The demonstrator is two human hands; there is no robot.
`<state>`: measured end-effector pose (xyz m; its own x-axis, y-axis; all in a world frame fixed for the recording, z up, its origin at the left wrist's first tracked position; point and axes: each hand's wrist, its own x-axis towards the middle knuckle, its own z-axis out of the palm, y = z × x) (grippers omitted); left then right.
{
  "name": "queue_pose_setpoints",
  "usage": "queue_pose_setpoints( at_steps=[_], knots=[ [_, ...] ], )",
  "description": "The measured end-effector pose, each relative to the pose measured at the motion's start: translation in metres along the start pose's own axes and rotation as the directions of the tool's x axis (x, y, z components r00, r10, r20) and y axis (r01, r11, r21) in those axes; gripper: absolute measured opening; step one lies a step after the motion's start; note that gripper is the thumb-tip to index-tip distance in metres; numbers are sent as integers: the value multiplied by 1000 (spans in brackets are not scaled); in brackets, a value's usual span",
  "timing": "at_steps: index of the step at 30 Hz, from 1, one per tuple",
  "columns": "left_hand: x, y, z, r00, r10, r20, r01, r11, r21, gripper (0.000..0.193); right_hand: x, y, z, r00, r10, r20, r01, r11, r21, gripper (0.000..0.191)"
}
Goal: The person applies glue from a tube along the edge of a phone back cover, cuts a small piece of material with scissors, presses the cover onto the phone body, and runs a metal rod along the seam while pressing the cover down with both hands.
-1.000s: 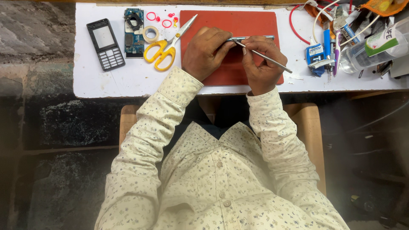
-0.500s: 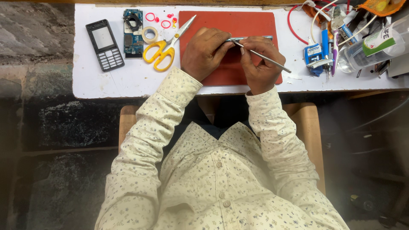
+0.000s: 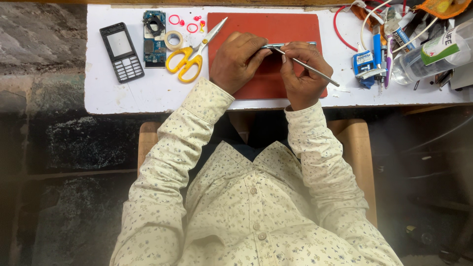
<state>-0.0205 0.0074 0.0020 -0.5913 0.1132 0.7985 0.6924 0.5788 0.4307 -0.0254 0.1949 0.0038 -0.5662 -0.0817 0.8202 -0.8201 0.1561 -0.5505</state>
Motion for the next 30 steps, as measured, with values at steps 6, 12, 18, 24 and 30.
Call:
queue_pose_setpoints(
  at_steps=[6, 12, 18, 24, 30],
  knots=[
    [1, 1, 0, 1000, 1, 0, -1, 1000, -6, 18, 0, 1, 2, 1000, 0, -16, -1, 999, -36, 19],
    [-1, -2, 0, 1000, 10, 6, -10, 1000, 3, 18, 0, 0, 1, 1000, 19, -15, -19, 1000, -5, 19],
    [-3, -3, 3, 1000, -7, 0, 7, 1000, 10, 17, -1, 0, 1, 999, 32, -25, -31, 999, 20, 18],
    [-5, -4, 4, 1000, 0, -3, 0, 1000, 4, 18, -3, 1, 2, 998, 63, -26, -62, 997, 38, 18],
    [-3, -5, 3, 1000, 8, 5, -8, 1000, 6, 18, -2, 3, -2, 993, 115, -30, -110, 984, 142, 18]
  ],
)
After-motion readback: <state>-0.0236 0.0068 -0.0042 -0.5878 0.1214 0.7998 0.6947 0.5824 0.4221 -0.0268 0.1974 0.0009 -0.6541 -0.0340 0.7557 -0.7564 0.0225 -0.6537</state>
